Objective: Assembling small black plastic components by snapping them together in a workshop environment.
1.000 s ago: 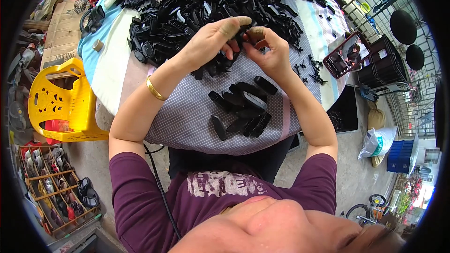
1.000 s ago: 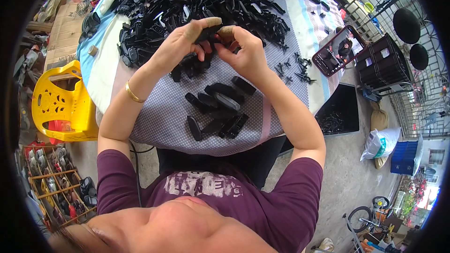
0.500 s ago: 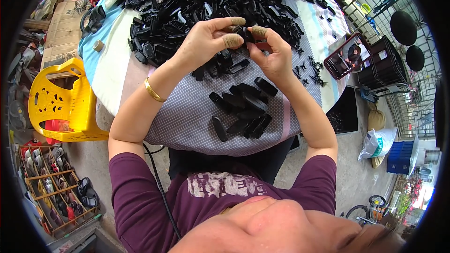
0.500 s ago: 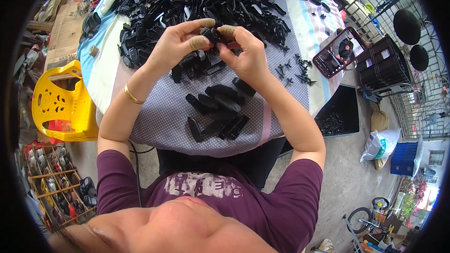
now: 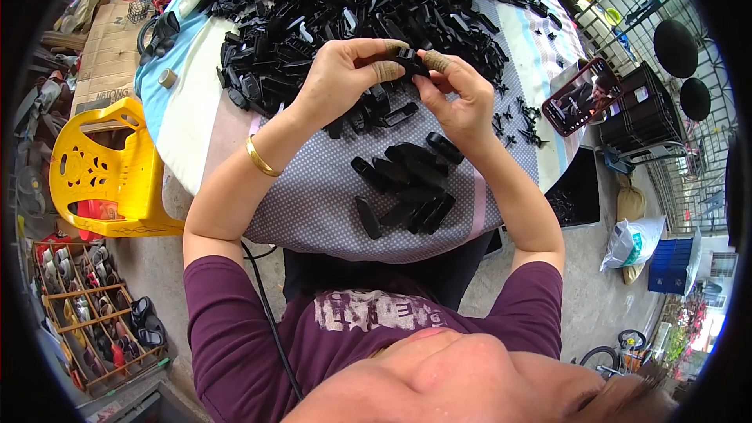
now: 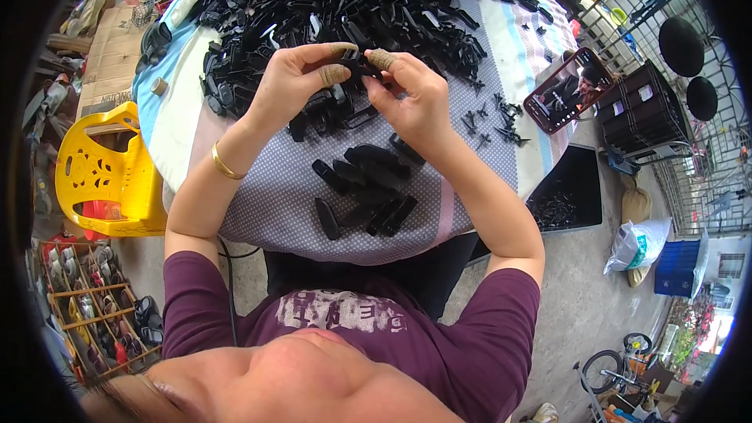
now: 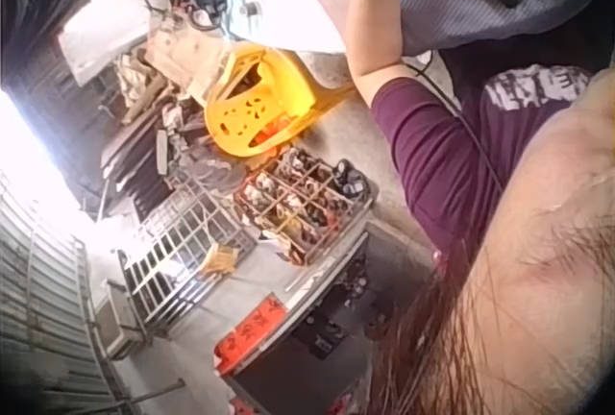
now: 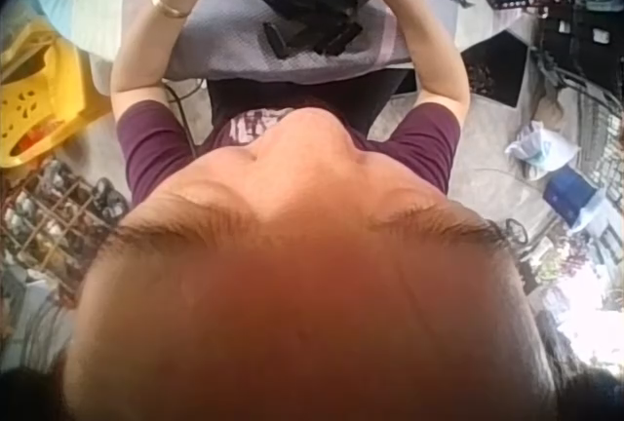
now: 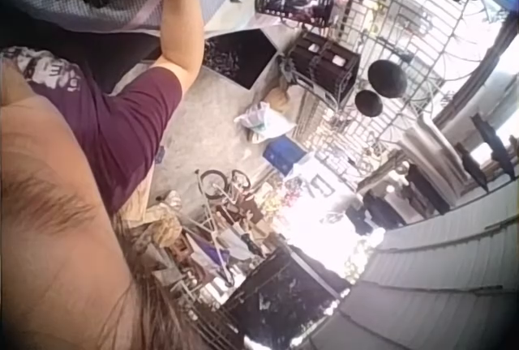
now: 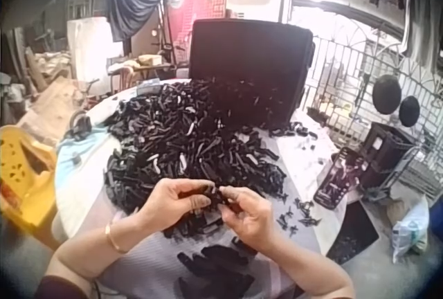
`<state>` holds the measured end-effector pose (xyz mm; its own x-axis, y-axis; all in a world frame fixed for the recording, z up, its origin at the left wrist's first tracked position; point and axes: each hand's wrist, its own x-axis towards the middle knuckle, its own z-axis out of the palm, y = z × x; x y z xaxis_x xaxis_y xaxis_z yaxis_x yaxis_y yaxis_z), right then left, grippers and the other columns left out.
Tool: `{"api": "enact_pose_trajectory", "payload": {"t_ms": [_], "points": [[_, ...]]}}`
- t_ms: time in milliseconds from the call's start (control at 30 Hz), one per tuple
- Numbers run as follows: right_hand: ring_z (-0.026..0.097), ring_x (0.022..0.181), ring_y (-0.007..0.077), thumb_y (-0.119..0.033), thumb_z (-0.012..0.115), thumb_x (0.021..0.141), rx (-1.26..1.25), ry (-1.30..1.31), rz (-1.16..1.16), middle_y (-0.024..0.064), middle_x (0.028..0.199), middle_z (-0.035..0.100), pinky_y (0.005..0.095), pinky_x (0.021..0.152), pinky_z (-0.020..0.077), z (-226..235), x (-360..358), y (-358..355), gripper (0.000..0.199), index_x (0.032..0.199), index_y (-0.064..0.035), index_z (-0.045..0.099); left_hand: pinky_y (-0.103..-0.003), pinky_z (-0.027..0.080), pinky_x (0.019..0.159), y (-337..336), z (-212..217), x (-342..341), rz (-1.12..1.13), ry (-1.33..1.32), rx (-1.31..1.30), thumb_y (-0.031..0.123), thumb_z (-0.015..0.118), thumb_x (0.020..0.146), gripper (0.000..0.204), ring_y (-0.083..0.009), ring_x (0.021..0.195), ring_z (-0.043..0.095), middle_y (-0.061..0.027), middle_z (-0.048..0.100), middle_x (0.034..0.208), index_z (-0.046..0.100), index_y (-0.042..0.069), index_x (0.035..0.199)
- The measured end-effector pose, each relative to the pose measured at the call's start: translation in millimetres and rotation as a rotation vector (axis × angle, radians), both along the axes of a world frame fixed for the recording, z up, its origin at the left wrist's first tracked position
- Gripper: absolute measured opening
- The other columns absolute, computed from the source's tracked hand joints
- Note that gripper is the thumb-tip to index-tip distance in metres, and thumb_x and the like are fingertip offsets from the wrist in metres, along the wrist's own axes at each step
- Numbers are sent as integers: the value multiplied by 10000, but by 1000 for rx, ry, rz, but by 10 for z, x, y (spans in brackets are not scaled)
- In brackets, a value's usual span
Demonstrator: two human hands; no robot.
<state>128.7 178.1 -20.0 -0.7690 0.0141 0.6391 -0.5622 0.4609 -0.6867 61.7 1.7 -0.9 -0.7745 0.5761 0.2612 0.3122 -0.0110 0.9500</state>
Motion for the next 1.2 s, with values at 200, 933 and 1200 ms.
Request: {"api": "enact_pose_trajectory", "payload": {"t_ms": [200,933,1200], "points": [[603,729,104,-34,695,763,114,35,-91,79,925,637,208,615,502,-5,18,-17,283,1034,25,638,-197,480,781,89,-78,115,58,-8,30,84,639,841,351,-66,865,578,-36,651,970,573,-28,1167],[621,776,117,-203,571,896,-5,-526,380,84,888,653,254,699,513,71,-139,336,296,1073,33,603,-236,491,784,43,48,167,-63,44,39,132,646,835,280,-108,870,600,-79,646,1043,625,-2,1081],[634,768,234,-318,673,762,571,-484,-336,121,847,658,333,685,502,-41,-295,904,343,969,-45,647,-345,474,739,198,17,525,-389,493,-376,208,719,730,334,-240,795,571,-82,642,846,647,56,1019]]}}
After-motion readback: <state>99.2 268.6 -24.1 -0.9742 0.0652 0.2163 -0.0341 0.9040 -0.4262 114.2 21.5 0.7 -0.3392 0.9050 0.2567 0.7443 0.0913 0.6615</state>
